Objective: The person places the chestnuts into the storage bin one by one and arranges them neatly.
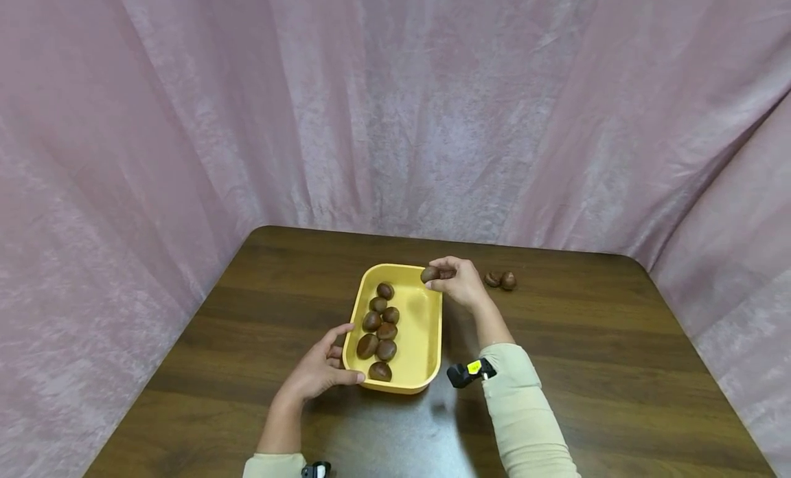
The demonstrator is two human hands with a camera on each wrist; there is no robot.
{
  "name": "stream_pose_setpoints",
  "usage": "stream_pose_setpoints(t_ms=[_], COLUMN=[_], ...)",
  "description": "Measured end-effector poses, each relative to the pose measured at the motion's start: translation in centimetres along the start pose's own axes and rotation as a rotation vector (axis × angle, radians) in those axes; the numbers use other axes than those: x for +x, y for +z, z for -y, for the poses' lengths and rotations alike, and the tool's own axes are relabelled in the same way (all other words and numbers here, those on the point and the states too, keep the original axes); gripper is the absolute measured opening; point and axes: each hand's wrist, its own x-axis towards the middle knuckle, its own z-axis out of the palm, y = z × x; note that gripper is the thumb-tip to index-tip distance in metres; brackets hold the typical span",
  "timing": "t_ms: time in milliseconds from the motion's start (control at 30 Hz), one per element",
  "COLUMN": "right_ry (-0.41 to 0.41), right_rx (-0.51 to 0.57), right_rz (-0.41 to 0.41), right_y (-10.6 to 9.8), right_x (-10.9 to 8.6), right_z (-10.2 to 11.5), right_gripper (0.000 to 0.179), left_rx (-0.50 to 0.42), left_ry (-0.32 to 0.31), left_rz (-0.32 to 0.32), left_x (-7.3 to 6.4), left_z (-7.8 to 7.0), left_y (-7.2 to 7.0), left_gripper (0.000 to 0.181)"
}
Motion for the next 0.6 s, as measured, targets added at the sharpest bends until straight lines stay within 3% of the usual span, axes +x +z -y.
stream_pose_setpoints(t_ms=[333,600], right_ry=[0.002,0.084], right_rx=[0.001,-0.032], right_rz=[0.114,0.128], right_y=[2.3,4.2], right_x=[1.9,3.0], right_z=[0.1,-0.8], right_gripper=[0.037,0.035], left_rx=[0.017,0.023], left_ry=[0.003,0.006], left_rz=[-0.003,0.01], left_x=[0.3,0.2], left_z=[-0.1,-0.2], left_y=[0.2,0.3], left_gripper=[0.094,0.095])
